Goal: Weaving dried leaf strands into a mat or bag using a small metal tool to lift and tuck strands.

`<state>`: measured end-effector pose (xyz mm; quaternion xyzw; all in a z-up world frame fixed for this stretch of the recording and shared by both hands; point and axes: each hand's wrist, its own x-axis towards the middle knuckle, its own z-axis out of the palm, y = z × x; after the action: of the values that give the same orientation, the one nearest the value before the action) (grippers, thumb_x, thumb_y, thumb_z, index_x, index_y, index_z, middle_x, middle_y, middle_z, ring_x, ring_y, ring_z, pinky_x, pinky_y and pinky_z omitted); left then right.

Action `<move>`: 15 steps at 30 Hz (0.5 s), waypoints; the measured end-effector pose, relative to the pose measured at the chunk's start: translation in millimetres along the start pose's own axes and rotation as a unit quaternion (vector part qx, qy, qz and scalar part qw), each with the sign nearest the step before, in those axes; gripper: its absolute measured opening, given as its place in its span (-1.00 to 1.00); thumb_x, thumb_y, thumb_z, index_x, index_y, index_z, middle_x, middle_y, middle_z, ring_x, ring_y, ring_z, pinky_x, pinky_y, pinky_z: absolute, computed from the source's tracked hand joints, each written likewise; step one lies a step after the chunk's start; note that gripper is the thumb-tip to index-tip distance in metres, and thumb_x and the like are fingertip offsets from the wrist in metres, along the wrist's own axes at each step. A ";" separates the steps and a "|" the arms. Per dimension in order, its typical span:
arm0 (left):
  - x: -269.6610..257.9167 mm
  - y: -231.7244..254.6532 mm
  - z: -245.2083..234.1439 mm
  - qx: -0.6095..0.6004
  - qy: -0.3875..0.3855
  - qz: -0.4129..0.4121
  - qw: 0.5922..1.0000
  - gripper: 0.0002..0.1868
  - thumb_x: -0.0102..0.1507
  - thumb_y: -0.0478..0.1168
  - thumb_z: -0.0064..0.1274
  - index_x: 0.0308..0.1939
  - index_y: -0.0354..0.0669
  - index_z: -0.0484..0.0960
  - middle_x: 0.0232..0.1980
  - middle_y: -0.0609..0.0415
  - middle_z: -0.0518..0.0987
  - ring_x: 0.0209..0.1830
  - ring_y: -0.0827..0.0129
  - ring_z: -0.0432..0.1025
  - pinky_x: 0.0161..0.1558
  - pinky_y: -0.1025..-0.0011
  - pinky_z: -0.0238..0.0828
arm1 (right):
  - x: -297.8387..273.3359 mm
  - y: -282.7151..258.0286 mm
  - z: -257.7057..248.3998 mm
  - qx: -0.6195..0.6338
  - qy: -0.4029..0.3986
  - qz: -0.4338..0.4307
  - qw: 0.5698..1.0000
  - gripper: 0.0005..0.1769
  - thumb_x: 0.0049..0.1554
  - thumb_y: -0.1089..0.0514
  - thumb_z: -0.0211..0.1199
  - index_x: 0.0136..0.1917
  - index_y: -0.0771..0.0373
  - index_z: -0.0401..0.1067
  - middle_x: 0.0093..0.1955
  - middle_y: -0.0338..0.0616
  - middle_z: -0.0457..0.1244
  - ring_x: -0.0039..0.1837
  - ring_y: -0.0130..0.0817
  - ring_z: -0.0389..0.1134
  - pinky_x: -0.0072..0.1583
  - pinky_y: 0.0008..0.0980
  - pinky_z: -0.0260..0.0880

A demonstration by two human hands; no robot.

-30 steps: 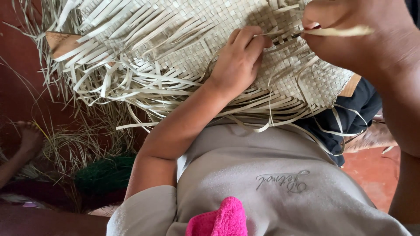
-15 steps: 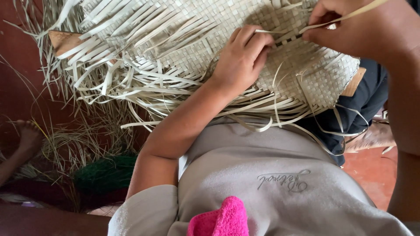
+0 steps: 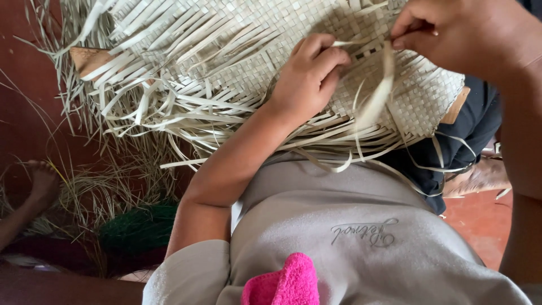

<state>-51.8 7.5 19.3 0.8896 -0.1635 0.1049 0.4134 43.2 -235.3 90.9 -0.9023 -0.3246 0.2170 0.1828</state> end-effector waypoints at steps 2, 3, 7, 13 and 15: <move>0.5 -3.1 1.0 0.026 0.001 0.016 1.000 -0.73 0.14 -0.50 0.21 -0.17 -0.10 0.58 -0.06 0.09 0.40 -0.08 0.25 0.47 -0.08 0.40 0.58 | -6.4 1.5 -4.6 0.098 0.062 -0.076 0.990 -0.85 0.35 0.49 0.50 0.18 0.55 0.60 -0.06 0.04 0.41 -0.22 -0.32 0.34 -0.25 -0.41 0.24; -0.2 -1.5 -0.3 0.027 0.001 0.016 0.999 -0.73 0.14 -0.50 0.21 -0.17 -0.10 0.58 -0.06 0.09 0.40 -0.08 0.25 0.47 -0.08 0.40 0.58 | 0.2 6.1 1.7 0.098 0.062 -0.077 0.990 -0.85 0.35 0.49 0.50 0.18 0.55 0.60 -0.06 0.04 0.41 -0.22 -0.32 0.34 -0.25 -0.41 0.24; -1.8 -1.6 1.9 0.098 -0.010 0.020 0.995 -0.73 0.15 -0.44 0.23 -0.15 -0.06 0.57 -0.03 0.10 0.37 0.01 0.21 0.40 -0.04 0.39 0.56 | 3.0 20.8 18.5 -0.043 -0.008 0.024 0.999 -0.83 0.37 0.11 0.37 0.19 0.19 0.59 -0.04 -0.18 0.43 -0.22 -0.24 0.39 -0.20 -0.28 0.36; 4.2 0.9 -8.3 0.098 -0.018 0.010 0.995 -0.75 0.14 -0.47 0.18 -0.15 -0.11 0.65 -0.10 0.10 0.41 -0.06 0.24 0.43 -0.13 0.38 0.56 | 4.3 2.0 1.4 0.002 -0.017 0.069 0.997 -0.81 0.36 0.15 0.39 0.20 0.26 0.60 -0.02 -0.17 0.45 -0.20 -0.25 0.39 -0.20 -0.27 0.34; 5.4 -0.3 -9.8 0.101 -0.022 0.017 0.994 -0.74 0.12 -0.47 0.18 -0.15 -0.10 0.70 -0.11 0.09 0.42 -0.08 0.25 0.41 -0.09 0.37 0.53 | 6.6 24.2 13.3 0.046 -0.078 0.149 0.985 -0.78 0.36 0.11 0.32 0.21 0.25 0.59 -0.01 -0.16 0.45 -0.17 -0.25 0.40 -0.18 -0.25 0.34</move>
<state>-47.2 14.1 27.0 0.9259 -0.1767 0.1083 0.3158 53.2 -245.8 66.5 -0.9114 -0.1897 0.3264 0.1637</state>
